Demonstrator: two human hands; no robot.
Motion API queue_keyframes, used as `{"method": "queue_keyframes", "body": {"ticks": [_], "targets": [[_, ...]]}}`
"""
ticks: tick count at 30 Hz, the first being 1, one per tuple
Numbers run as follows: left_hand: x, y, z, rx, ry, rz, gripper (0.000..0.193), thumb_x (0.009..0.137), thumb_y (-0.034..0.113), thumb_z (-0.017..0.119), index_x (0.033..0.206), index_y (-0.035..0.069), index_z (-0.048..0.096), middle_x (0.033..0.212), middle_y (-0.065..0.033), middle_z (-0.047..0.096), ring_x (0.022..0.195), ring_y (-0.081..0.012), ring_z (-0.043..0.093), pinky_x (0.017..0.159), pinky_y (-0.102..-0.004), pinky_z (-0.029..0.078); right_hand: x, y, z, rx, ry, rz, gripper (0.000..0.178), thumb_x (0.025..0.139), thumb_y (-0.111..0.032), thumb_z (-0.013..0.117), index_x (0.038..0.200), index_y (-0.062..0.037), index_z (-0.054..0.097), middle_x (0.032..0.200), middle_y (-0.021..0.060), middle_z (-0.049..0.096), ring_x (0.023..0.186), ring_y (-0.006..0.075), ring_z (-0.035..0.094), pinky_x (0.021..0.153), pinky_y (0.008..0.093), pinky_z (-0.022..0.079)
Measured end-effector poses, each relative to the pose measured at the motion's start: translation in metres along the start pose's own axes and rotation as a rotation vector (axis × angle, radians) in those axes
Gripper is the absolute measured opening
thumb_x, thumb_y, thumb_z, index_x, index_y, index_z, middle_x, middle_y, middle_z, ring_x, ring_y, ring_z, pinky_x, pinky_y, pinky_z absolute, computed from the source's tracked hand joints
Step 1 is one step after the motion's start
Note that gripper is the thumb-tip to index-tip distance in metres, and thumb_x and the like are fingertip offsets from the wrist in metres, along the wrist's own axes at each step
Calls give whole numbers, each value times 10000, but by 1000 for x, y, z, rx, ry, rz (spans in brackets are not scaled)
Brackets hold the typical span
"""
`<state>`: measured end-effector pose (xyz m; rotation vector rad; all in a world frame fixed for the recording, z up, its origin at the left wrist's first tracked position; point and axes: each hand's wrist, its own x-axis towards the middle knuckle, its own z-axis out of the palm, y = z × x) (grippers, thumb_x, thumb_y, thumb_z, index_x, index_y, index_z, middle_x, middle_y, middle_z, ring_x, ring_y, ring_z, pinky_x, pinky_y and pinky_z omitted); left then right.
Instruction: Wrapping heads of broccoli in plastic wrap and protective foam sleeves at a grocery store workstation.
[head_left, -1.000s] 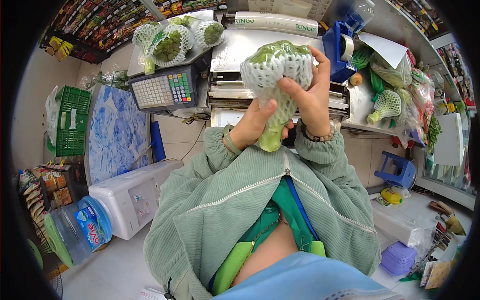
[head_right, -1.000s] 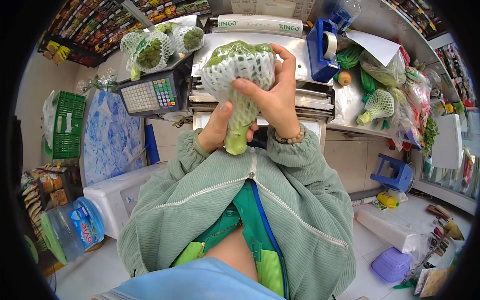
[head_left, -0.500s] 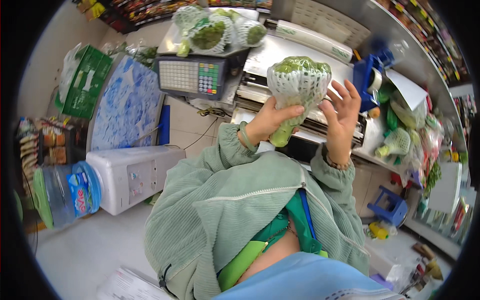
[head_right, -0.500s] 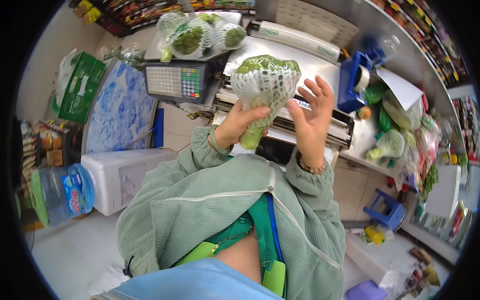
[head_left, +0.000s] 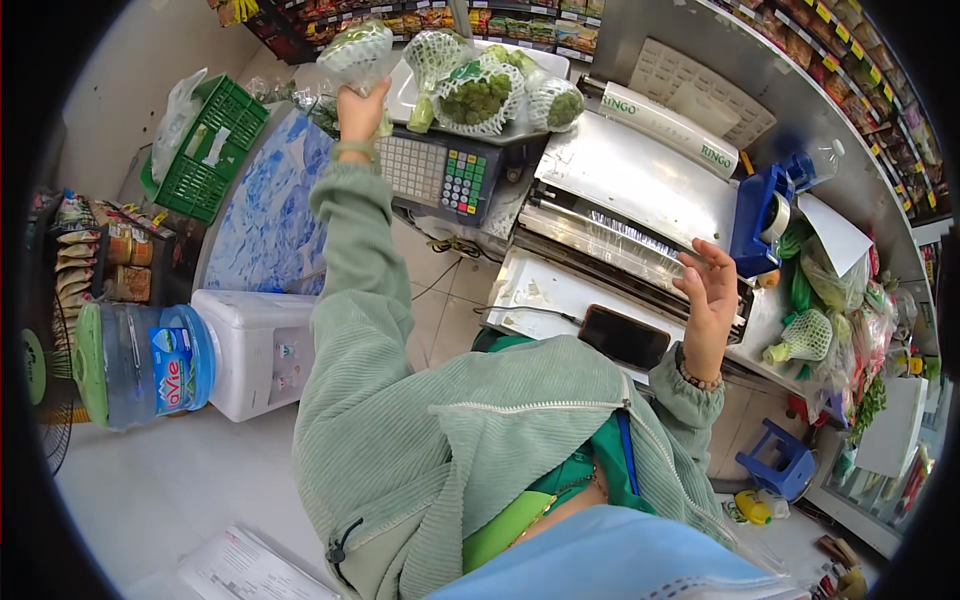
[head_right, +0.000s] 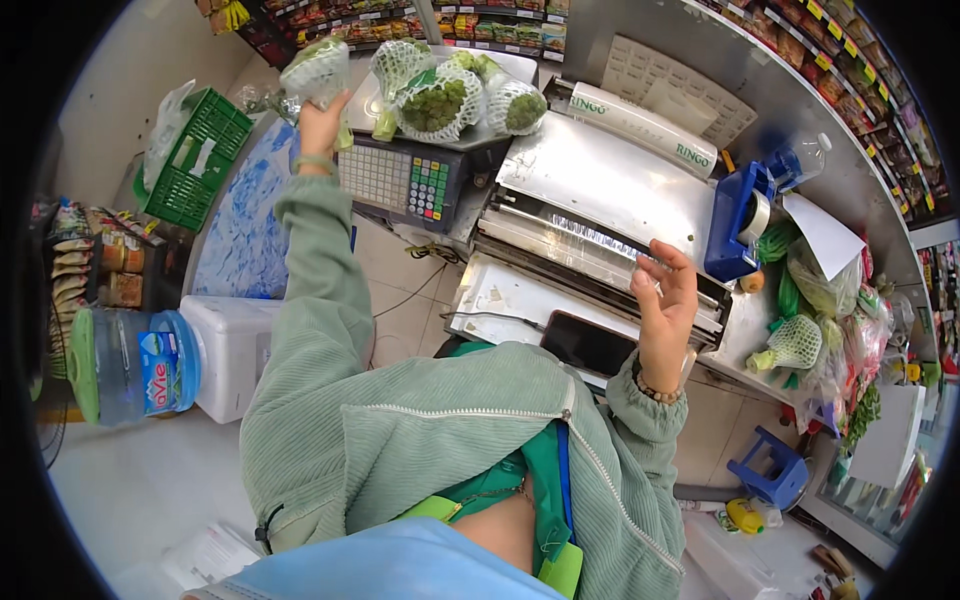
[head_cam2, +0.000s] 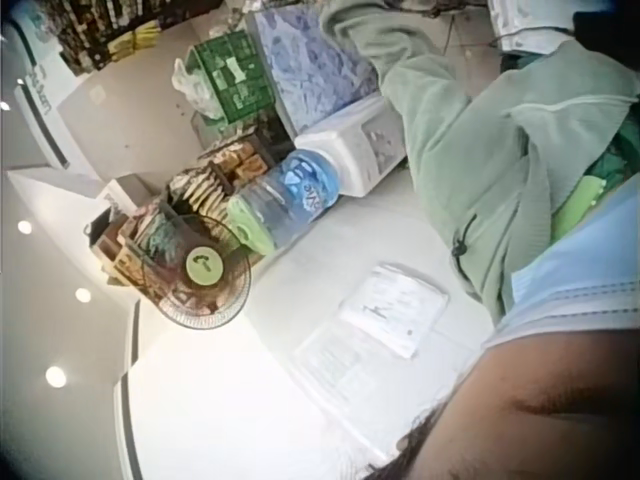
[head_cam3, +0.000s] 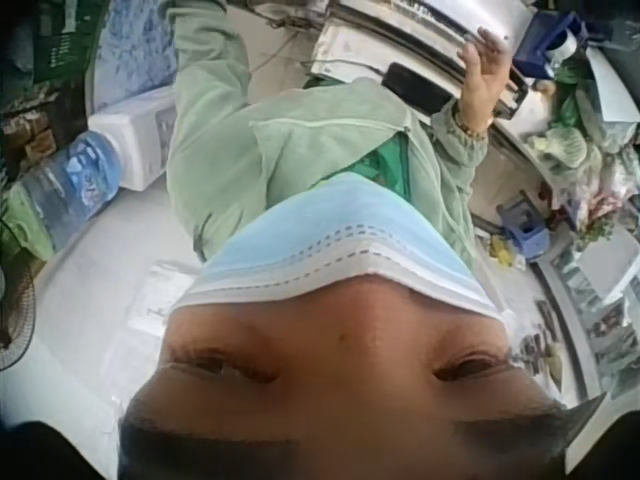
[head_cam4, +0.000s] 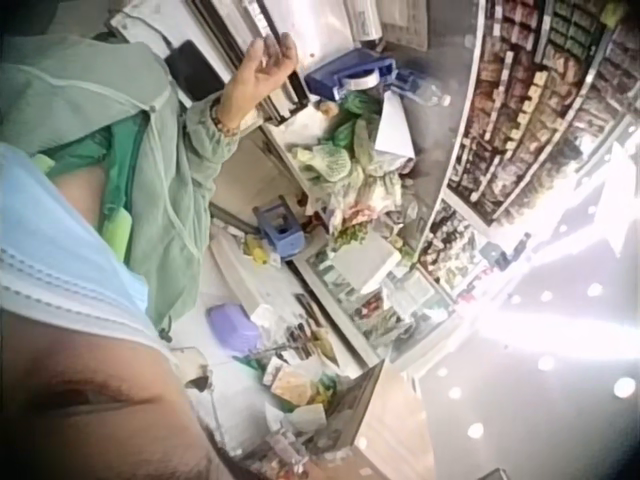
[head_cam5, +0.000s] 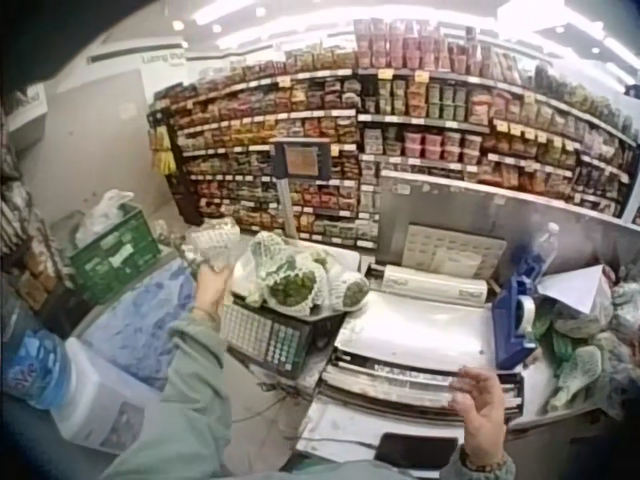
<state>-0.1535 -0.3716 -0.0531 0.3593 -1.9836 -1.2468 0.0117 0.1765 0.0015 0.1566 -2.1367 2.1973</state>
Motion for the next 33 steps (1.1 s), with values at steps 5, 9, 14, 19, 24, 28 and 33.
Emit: {"method": "queue_keyframes", "body": {"ticks": [5,9,14,19,24,28,33], "targets": [[24,-51,46,520,-16,-208,695,676,359,782,1085,-133,510,1107,-296,576,1024,-415,573,898,-448,459,-1,-2,15,-69,-64,9,404,883,-108,597,1257,-24,472,1270,96,507,1088,177,540,857,265,459],[12,-81,60,640,-39,-300,783,717,419,726,1178,-136,420,1195,-324,506,1089,-440,522,937,-485,422,-9,-4,19,-92,-96,75,415,869,-81,611,1255,-18,472,1260,85,504,1089,177,528,899,283,434],[5,-103,33,426,-192,-158,794,696,474,737,1186,-91,470,1182,-308,535,1078,-433,540,923,-471,431,-13,4,16,-98,-95,142,408,862,-69,618,1241,-16,476,1261,77,492,1082,175,525,905,291,432],[-3,-79,20,307,-250,-154,772,677,487,756,1157,-77,541,1133,-291,585,1049,-408,576,890,-433,455,-11,6,19,-136,-85,143,403,859,-67,620,1234,-17,479,1258,71,488,1063,168,518,890,286,440],[-7,-80,27,219,-167,-149,693,675,461,778,1103,-54,602,1059,-234,641,997,-372,613,849,-416,477,-9,2,21,-208,-123,116,399,856,-65,623,1228,-27,483,1241,63,495,1053,161,511,878,282,444],[-7,-86,24,265,-183,-114,625,692,437,784,1075,-33,630,1025,-184,663,964,-336,629,825,-417,484,-9,4,13,-245,-141,107,393,857,-68,622,1224,-40,486,1218,56,505,1051,155,508,867,276,444],[-16,-78,27,26,-364,-324,575,728,426,772,1076,-12,640,1018,-143,668,906,-274,636,783,-406,486,-14,13,-1,-159,-175,164,374,855,-75,628,1207,-52,502,1208,45,510,1052,150,507,854,267,444]]}}
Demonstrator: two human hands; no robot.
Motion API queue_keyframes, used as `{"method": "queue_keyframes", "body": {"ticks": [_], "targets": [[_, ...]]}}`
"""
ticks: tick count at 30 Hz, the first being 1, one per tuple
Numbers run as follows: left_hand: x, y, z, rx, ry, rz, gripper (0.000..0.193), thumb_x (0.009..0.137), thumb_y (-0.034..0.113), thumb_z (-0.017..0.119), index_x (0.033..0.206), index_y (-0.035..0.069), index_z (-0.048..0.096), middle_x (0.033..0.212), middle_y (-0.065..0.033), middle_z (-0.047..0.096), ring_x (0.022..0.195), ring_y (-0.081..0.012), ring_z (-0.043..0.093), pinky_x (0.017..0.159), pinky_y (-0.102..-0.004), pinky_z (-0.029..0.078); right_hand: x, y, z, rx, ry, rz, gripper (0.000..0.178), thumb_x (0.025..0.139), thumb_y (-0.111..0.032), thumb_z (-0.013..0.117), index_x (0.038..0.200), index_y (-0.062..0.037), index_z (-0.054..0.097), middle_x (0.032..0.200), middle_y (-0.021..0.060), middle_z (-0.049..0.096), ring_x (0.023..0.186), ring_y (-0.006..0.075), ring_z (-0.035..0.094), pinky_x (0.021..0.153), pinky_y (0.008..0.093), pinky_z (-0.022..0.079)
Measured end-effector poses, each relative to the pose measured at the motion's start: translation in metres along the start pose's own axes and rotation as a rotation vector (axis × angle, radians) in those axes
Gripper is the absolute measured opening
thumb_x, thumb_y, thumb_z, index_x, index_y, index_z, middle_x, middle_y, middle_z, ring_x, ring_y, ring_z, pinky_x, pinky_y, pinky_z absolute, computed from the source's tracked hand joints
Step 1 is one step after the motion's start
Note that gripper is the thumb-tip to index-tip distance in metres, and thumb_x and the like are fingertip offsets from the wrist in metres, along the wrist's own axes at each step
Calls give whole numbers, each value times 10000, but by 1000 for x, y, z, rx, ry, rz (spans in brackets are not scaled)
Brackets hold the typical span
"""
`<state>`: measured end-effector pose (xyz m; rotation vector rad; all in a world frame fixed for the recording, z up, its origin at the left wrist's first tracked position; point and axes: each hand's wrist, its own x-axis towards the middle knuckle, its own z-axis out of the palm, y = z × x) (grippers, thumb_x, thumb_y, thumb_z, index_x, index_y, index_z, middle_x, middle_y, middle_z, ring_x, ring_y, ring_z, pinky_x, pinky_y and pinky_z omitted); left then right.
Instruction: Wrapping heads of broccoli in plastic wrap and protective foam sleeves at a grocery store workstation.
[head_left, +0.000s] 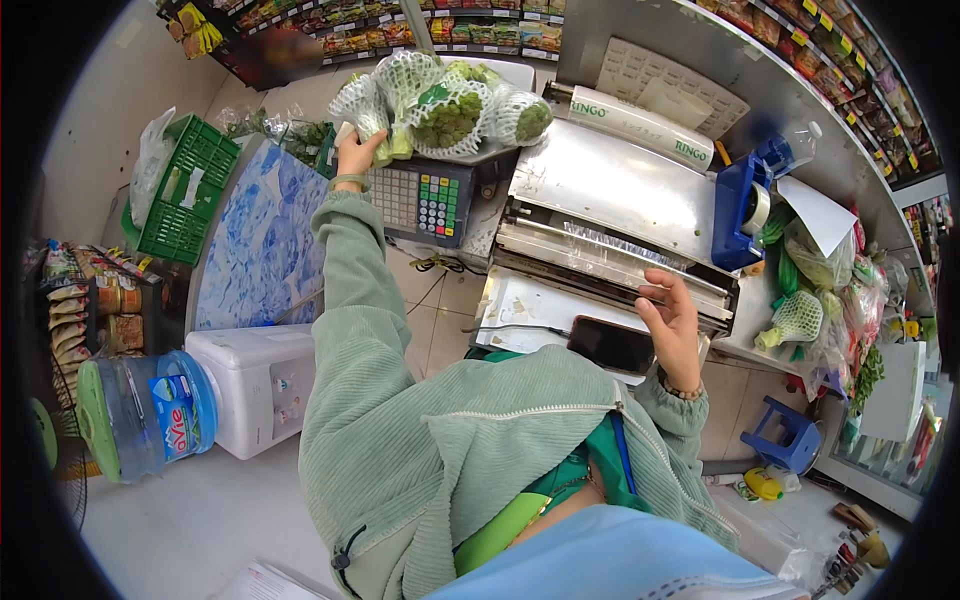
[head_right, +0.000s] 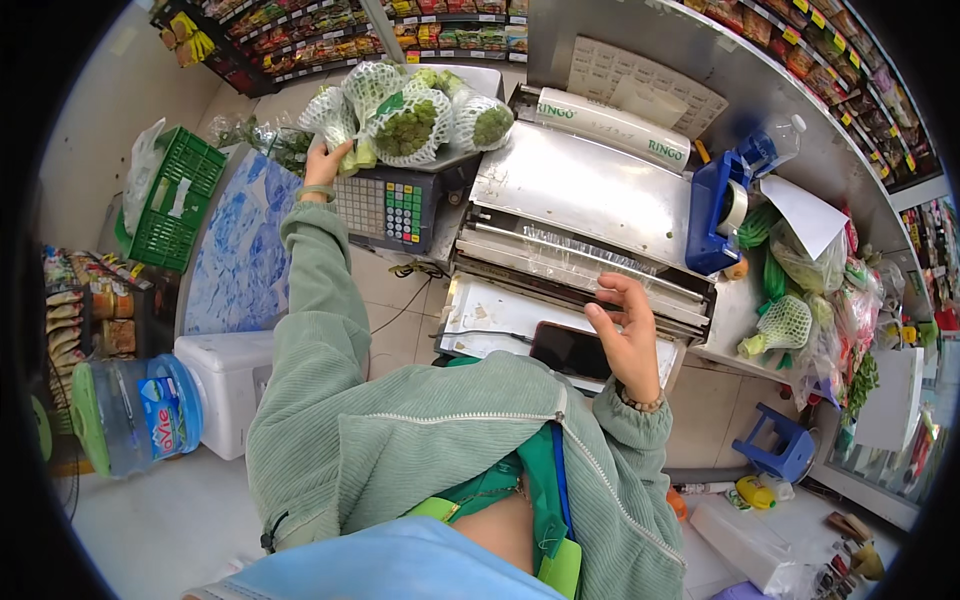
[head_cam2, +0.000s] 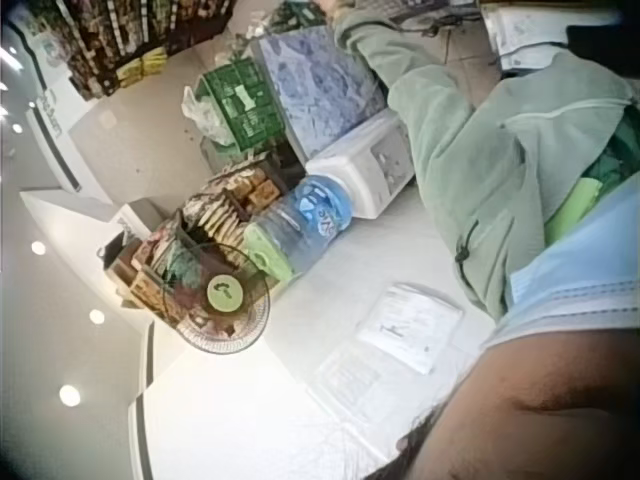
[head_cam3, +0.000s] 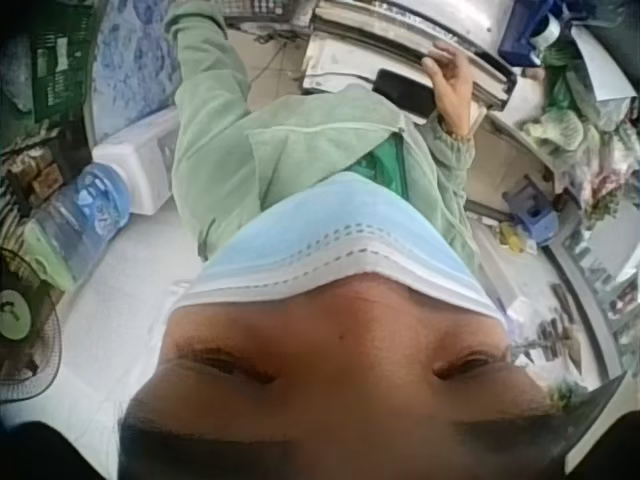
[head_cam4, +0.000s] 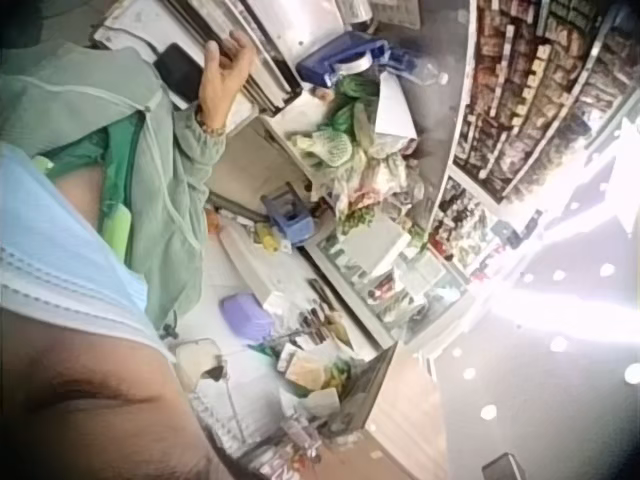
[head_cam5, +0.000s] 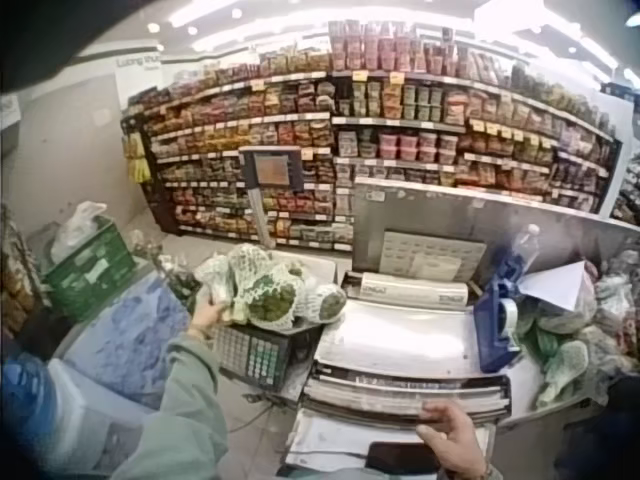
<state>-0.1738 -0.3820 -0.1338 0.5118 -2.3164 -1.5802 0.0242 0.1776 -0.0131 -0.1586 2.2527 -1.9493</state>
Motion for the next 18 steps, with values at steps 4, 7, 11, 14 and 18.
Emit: {"method": "queue_keyframes", "body": {"ticks": [4,7,11,14,18], "targets": [[-9,26,17,254,29,2,536,795,441,707,1070,-14,640,988,-135,666,812,-236,627,709,-393,482,1,-6,-13,-50,-39,-8,369,852,-77,632,1199,-51,510,1206,44,513,1048,147,511,852,269,447],[7,12,16,341,-30,-18,501,826,464,666,977,-13,647,852,-97,647,709,-197,594,633,-365,472,-3,-11,-27,-94,-46,-41,370,849,-82,637,1196,-50,514,1204,42,515,1040,147,516,853,271,449],[30,-33,5,93,-97,-26,482,848,453,649,870,-27,622,733,-57,588,625,-131,509,546,-300,427,-11,6,-47,-1,-86,-4,370,845,-113,655,1186,-62,523,1143,36,541,999,144,536,831,269,459],[31,-63,-5,-82,-4,-4,448,872,417,632,903,-29,611,794,-68,613,645,-140,529,546,-311,439,-9,7,-71,48,-85,-11,331,856,-129,657,1151,-42,536,1068,31,563,979,109,531,809,260,463],[41,-55,-9,-37,71,7,433,875,417,628,943,-10,596,828,-69,622,675,-163,563,538,-321,452,1,11,-140,122,120,-149,277,852,-165,667,1077,-35,573,963,5,600,871,90,570,699,243,483]]}}
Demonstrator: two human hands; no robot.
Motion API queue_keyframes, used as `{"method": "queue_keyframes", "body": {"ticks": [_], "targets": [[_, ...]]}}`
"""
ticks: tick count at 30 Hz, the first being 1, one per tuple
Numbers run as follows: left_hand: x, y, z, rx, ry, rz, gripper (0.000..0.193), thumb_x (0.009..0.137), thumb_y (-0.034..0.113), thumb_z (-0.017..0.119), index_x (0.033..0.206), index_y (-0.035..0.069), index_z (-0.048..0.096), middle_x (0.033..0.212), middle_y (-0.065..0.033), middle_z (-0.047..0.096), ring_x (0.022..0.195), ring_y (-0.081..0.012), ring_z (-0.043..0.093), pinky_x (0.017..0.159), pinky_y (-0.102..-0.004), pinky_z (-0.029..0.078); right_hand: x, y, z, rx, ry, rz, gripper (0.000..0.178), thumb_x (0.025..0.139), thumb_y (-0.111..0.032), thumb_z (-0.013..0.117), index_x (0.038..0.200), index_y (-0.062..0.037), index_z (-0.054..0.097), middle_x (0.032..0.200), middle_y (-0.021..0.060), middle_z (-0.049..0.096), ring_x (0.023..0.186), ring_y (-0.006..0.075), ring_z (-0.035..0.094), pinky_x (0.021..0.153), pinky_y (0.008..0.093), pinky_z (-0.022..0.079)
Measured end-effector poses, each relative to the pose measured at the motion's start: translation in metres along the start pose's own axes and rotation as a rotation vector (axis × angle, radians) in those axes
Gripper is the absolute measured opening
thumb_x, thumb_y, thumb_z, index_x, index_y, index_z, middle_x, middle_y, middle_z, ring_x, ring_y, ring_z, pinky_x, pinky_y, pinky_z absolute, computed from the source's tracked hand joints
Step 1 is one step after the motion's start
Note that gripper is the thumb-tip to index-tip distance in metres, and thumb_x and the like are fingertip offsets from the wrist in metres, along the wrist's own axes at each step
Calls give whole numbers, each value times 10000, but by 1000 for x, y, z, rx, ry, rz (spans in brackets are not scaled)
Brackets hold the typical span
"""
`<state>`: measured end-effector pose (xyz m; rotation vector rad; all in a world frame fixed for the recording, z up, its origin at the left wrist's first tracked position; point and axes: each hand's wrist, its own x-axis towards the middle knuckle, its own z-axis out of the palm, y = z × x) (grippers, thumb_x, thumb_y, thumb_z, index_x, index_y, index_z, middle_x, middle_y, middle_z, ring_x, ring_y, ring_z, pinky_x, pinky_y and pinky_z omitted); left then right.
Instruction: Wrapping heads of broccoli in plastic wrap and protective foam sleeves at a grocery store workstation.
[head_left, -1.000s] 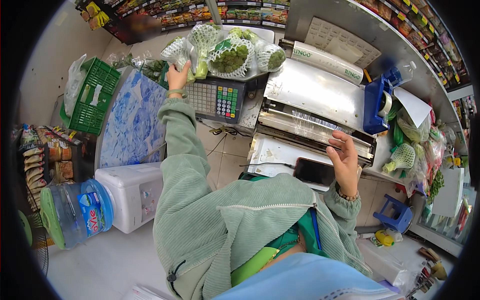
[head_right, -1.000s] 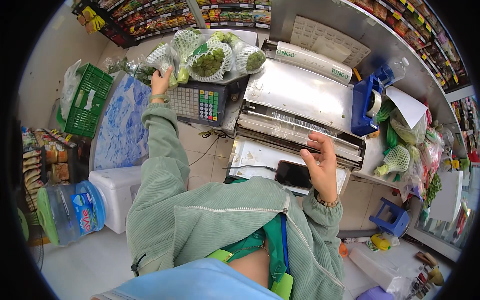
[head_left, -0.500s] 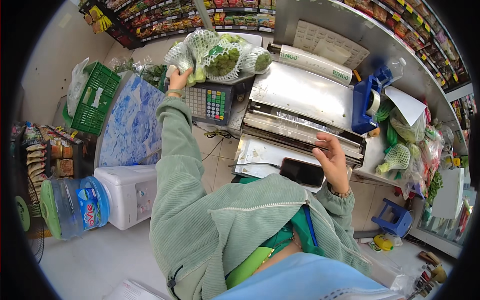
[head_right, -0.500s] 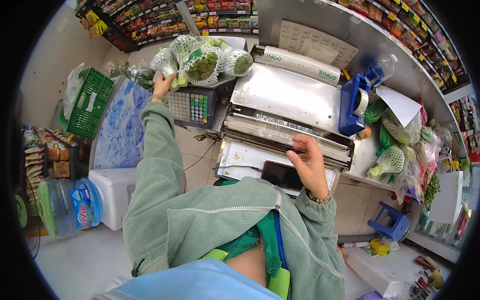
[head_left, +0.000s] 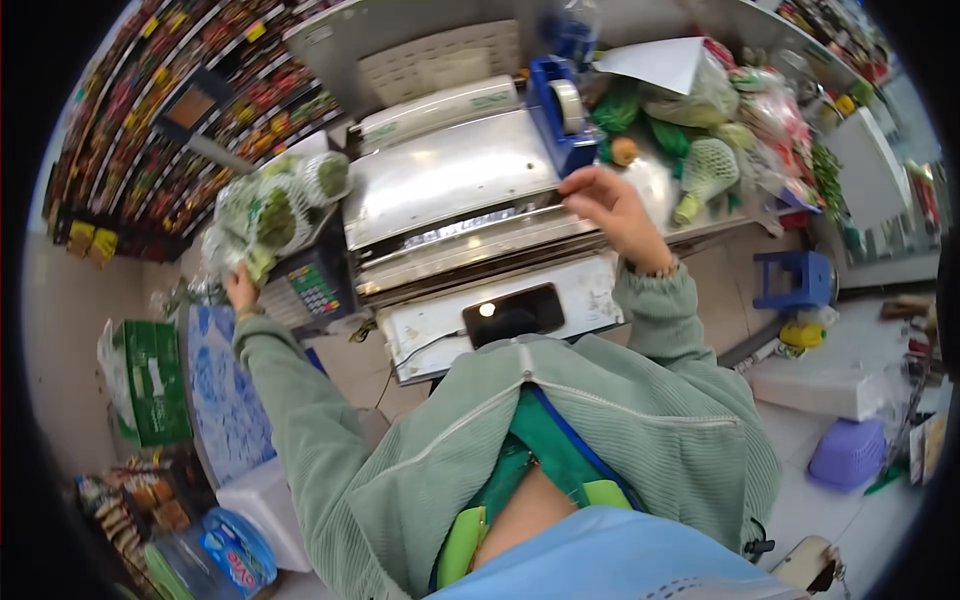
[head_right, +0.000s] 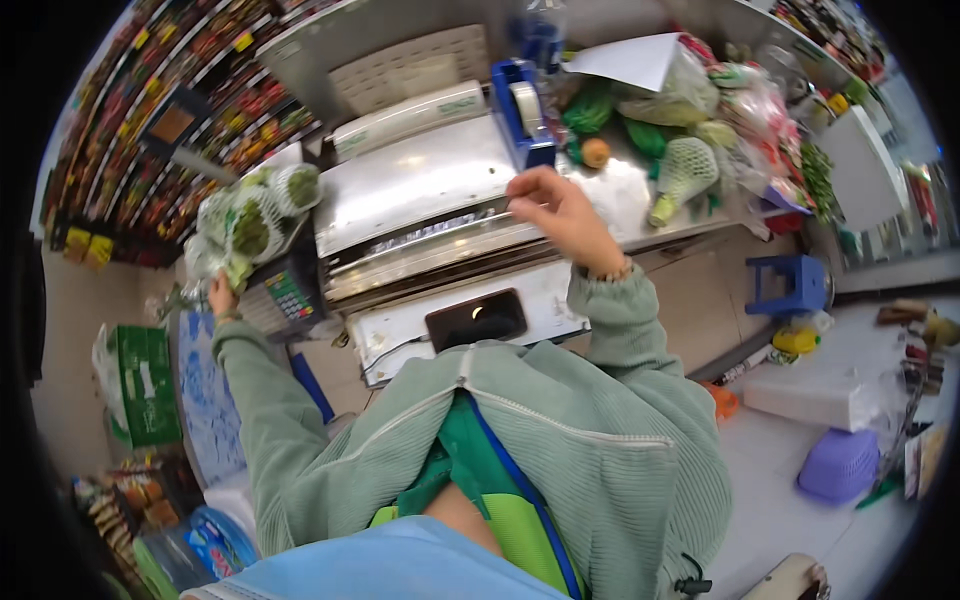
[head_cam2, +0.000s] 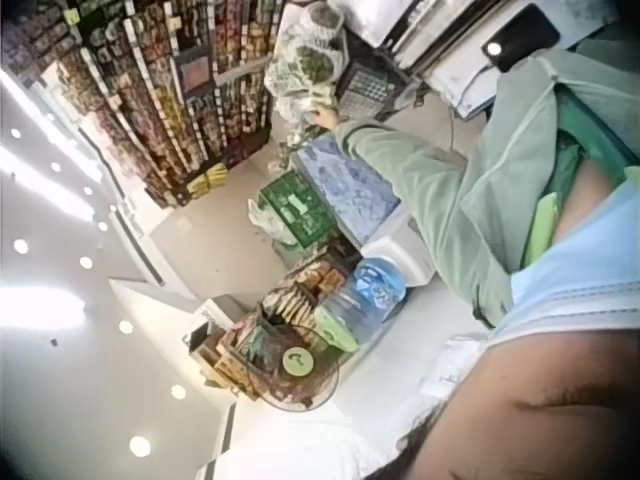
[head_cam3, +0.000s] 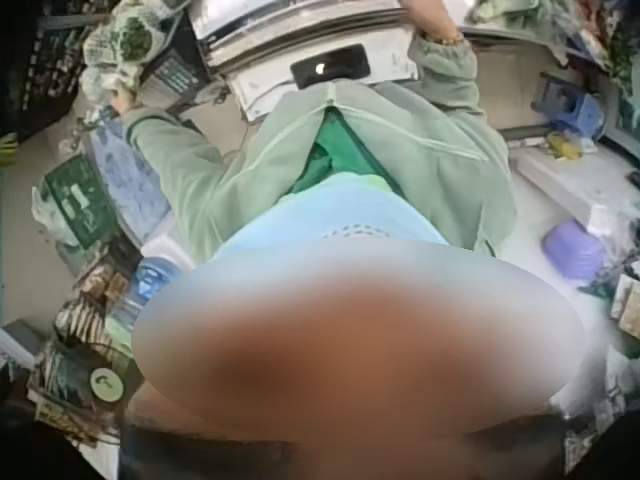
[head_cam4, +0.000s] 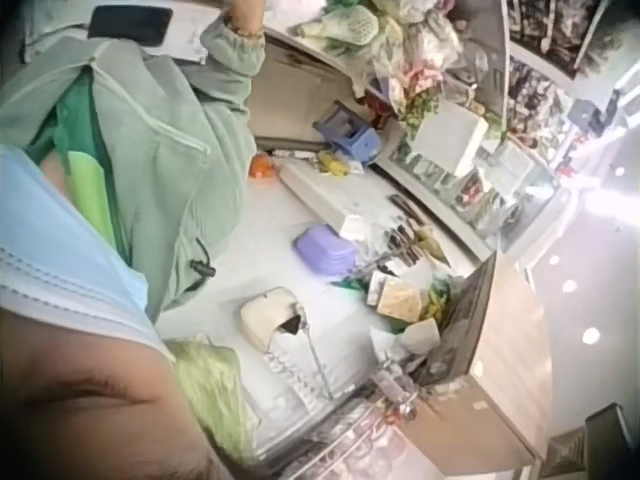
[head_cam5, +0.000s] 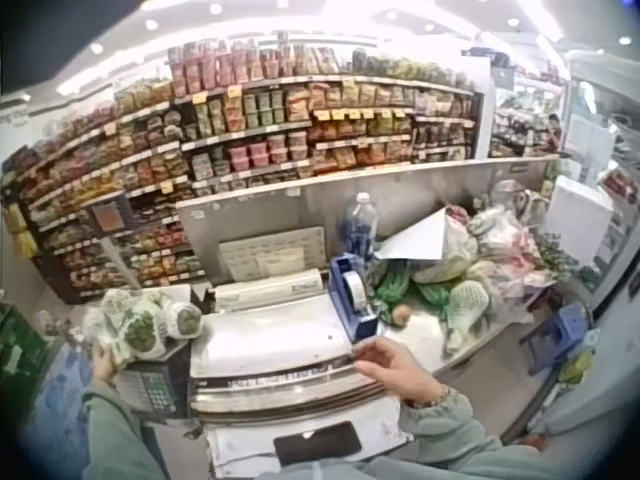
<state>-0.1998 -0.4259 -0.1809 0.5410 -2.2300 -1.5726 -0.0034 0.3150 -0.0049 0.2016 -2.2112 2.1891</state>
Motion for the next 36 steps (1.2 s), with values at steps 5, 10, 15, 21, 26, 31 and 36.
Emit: {"method": "queue_keyframes", "body": {"ticks": [5,10,15,21,26,31,36], "targets": [[-36,39,37,-76,60,-199,511,846,506,624,1079,55,579,1000,-81,611,776,-227,602,549,-355,477,10,56,-145,-175,874,57,445,805,-226,715,1165,-39,532,1045,86,623,940,183,602,726,308,490],[-35,27,8,-135,44,-229,581,825,530,634,1178,73,562,1079,-86,609,839,-234,600,596,-361,494,-23,171,-238,-906,1361,468,767,668,-375,797,1237,15,462,1245,236,494,1095,379,513,926,477,421],[-47,38,15,-157,63,-235,648,806,563,641,1209,63,555,1154,-101,590,952,-257,593,656,-384,504,-24,194,-238,-494,1287,567,653,677,-291,775,1135,89,509,1137,245,569,1002,376,564,856,454,448],[-84,102,54,539,612,-16,602,837,510,626,1214,46,558,1183,-176,565,1010,-315,571,779,-446,502,-39,187,-220,-80,1311,136,437,729,-157,698,1063,84,554,1015,159,618,859,254,592,729,382,469],[-148,186,88,180,677,647,379,889,243,642,1168,-3,563,1083,-155,591,940,-250,576,818,-350,491,-29,122,-130,49,1088,-241,458,778,-130,674,1167,40,503,1075,107,596,859,176,583,726,332,479],[-264,305,186,-196,-368,511,283,896,87,584,1157,-13,541,1148,-89,570,1053,-162,530,915,-277,429,3,52,-65,45,283,-264,569,832,-90,676,1324,-19,398,1246,122,521,1121,205,526,976,347,444],[-354,400,229,-411,-918,425,481,841,152,652,1257,21,450,1206,-94,540,1143,-209,511,878,-327,463,44,4,30,-253,-25,-543,489,746,-17,688,1213,-25,547,1123,139,632,1066,294,584,925,379,445]]}}
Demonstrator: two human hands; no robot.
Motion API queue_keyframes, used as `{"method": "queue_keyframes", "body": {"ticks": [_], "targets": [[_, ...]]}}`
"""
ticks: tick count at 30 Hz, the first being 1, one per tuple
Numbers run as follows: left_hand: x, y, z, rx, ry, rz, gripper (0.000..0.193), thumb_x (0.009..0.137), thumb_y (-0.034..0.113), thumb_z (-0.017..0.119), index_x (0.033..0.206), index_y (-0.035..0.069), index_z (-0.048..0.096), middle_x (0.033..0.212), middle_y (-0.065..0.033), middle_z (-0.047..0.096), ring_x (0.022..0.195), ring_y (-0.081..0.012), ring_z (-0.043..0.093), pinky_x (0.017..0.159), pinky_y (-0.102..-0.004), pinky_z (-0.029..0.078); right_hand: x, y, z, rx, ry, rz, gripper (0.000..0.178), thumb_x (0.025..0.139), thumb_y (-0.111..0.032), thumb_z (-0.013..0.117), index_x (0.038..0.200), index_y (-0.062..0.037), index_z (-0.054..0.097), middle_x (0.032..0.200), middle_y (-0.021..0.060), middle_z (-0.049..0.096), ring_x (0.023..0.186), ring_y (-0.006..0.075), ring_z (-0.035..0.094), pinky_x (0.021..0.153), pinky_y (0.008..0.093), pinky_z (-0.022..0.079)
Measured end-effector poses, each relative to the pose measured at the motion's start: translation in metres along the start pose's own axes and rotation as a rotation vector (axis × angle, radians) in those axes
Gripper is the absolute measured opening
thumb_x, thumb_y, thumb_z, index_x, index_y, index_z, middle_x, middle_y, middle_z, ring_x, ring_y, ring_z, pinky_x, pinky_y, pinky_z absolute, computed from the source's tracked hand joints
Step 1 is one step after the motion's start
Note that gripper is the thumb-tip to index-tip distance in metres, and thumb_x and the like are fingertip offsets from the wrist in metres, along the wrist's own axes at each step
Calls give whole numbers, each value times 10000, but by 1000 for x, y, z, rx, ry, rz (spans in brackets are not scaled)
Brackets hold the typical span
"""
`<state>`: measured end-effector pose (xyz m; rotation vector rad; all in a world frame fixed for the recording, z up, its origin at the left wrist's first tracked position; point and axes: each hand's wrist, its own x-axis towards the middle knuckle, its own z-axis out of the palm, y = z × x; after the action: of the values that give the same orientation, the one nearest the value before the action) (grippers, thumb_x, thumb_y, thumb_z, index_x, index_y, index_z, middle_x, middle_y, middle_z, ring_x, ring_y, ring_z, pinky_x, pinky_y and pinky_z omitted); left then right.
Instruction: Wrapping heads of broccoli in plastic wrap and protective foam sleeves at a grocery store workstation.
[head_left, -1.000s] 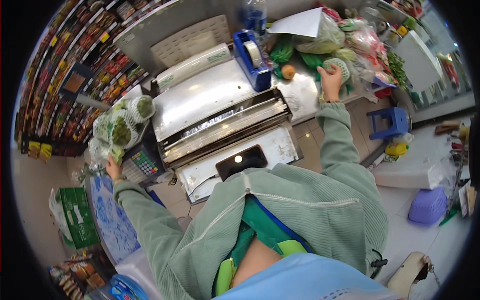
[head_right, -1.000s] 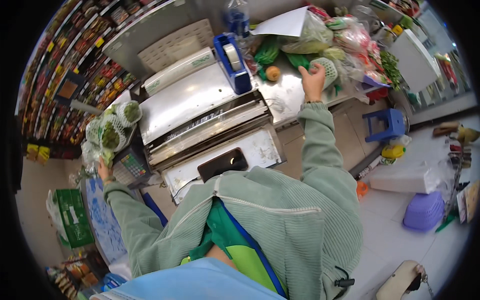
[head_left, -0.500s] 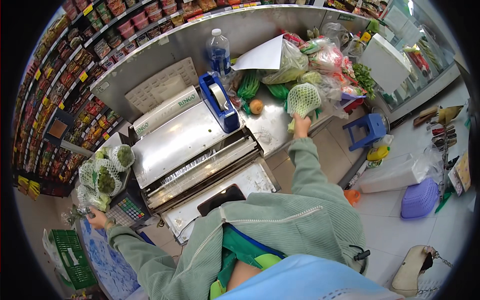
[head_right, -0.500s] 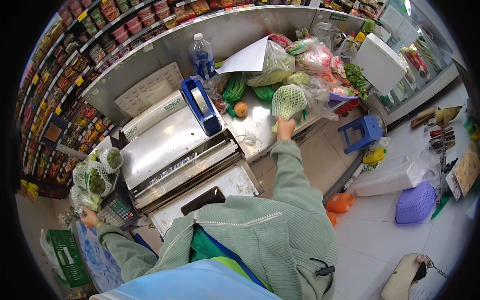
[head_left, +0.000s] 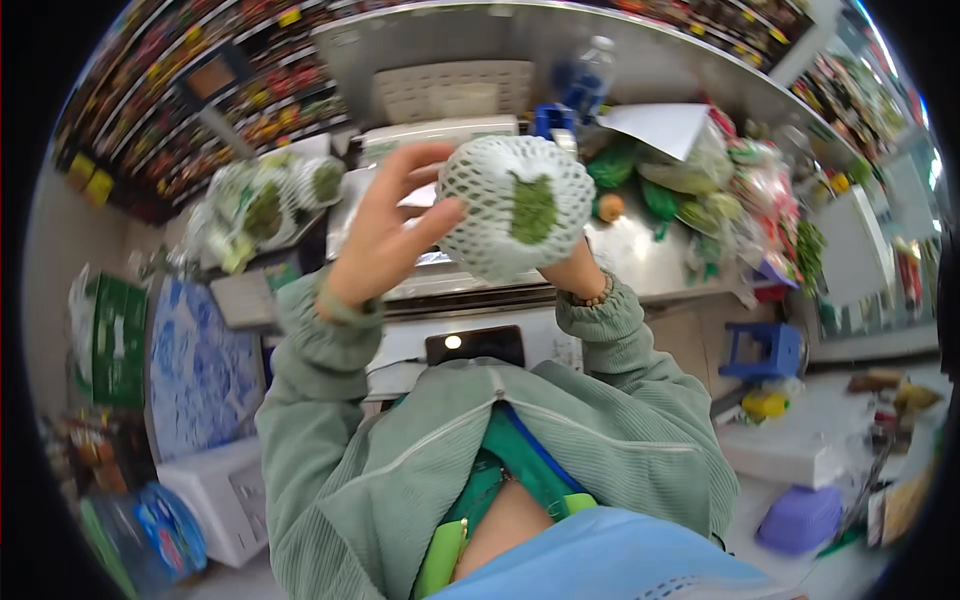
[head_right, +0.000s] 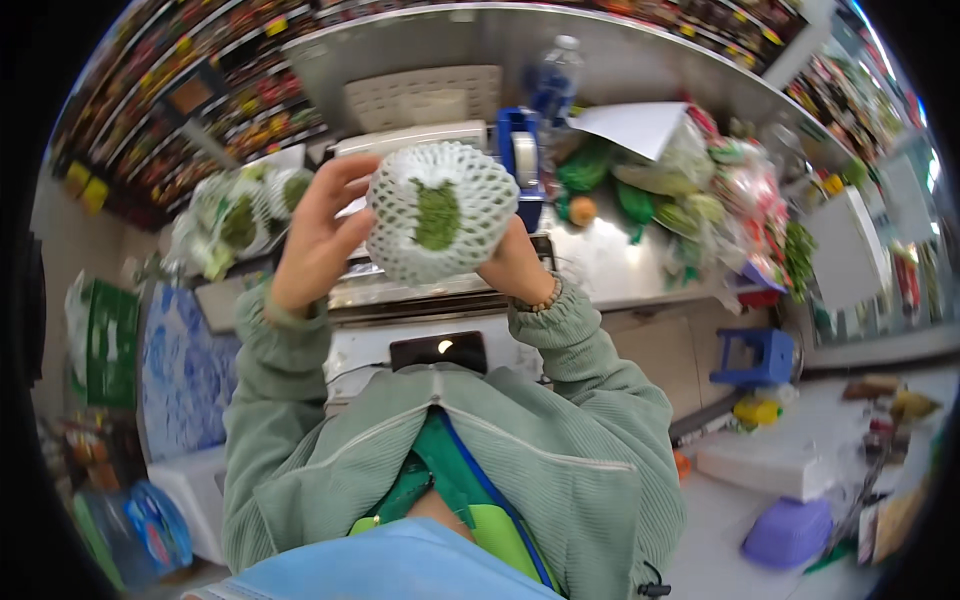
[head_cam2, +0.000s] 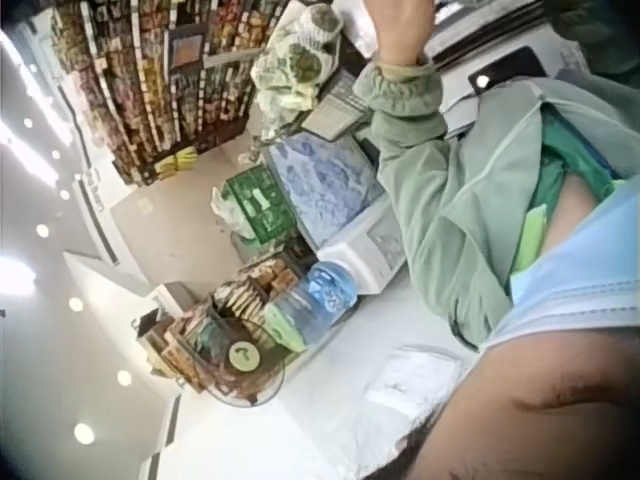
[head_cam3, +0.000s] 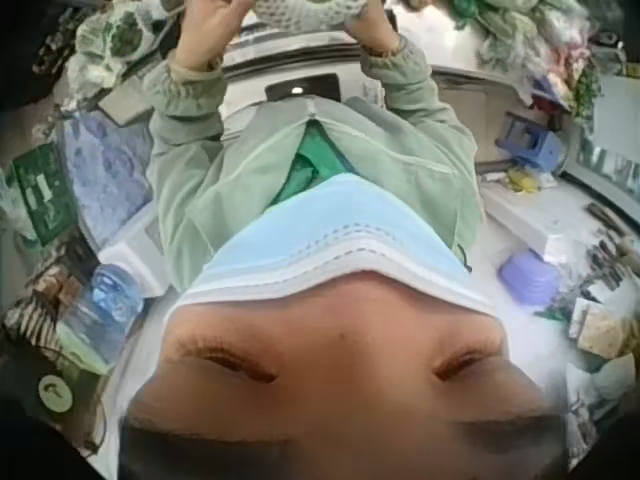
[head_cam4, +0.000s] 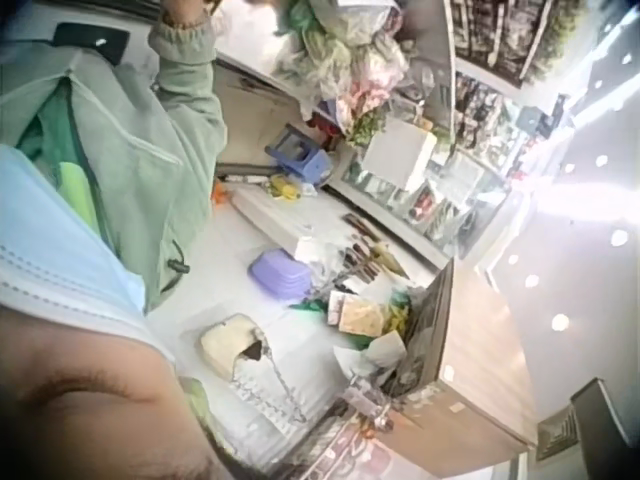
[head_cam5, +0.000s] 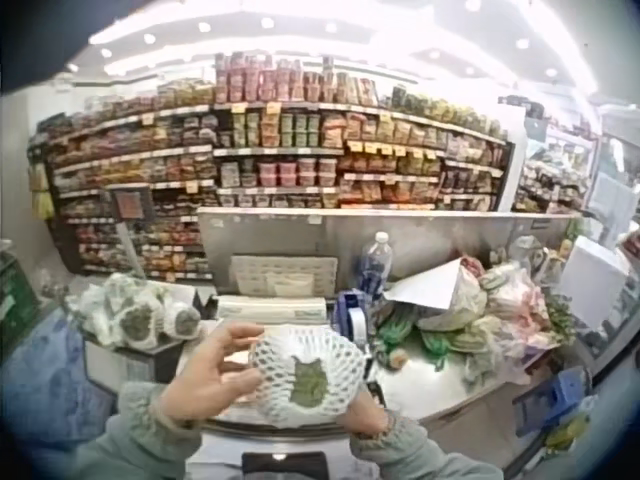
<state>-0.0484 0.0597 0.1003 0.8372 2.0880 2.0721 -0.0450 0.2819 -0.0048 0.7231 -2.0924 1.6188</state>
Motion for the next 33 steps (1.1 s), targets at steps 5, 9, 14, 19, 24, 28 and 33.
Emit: {"method": "queue_keyframes", "body": {"ticks": [5,9,14,19,24,28,33], "targets": [[10,-22,-12,466,245,169,513,800,224,699,1186,4,441,1105,-165,554,1029,-270,564,854,-327,457,24,24,50,-101,-57,50,366,730,0,669,1089,-18,605,1112,163,632,1033,333,602,866,361,477],[5,-34,-35,456,144,38,380,807,-13,555,1156,43,415,1214,-181,513,1193,-230,499,870,-312,455,39,54,69,-73,-150,5,414,743,-22,694,1143,-41,591,1100,143,638,1041,301,603,879,344,475],[1,-55,-47,698,98,148,222,754,-104,479,926,-14,588,1158,-197,583,1148,-290,566,842,-340,472,44,71,72,-107,-302,20,476,786,-54,691,1231,-37,523,1213,108,575,1101,214,550,936,339,434],[17,-79,-43,772,244,254,301,771,-87,480,1021,-33,637,1129,-208,591,1016,-334,595,849,-335,471,53,63,60,-14,-311,-34,489,733,-58,739,1183,-20,551,1137,106,617,1039,199,585,915,319,455],[21,-73,-40,581,165,56,481,744,-6,567,1218,-73,513,1282,-185,518,1081,-288,567,921,-325,443,55,39,18,-7,-187,240,471,782,-54,678,1226,-42,521,1289,122,500,1156,237,503,940,354,430],[24,-99,-40,361,164,77,642,704,4,597,1310,-96,408,1365,-204,432,1237,-269,465,1001,-321,391,47,3,7,-75,74,176,473,793,-83,672,1242,-70,522,1396,149,380,1254,292,415,986,383,385],[30,-77,-11,367,85,219,721,641,-9,576,1332,-88,385,1405,-241,363,1345,-338,328,1068,-351,327,50,-41,17,-672,-198,-211,698,708,-165,758,1333,-100,454,1404,230,320,1280,401,361,1044,431,321]]}}
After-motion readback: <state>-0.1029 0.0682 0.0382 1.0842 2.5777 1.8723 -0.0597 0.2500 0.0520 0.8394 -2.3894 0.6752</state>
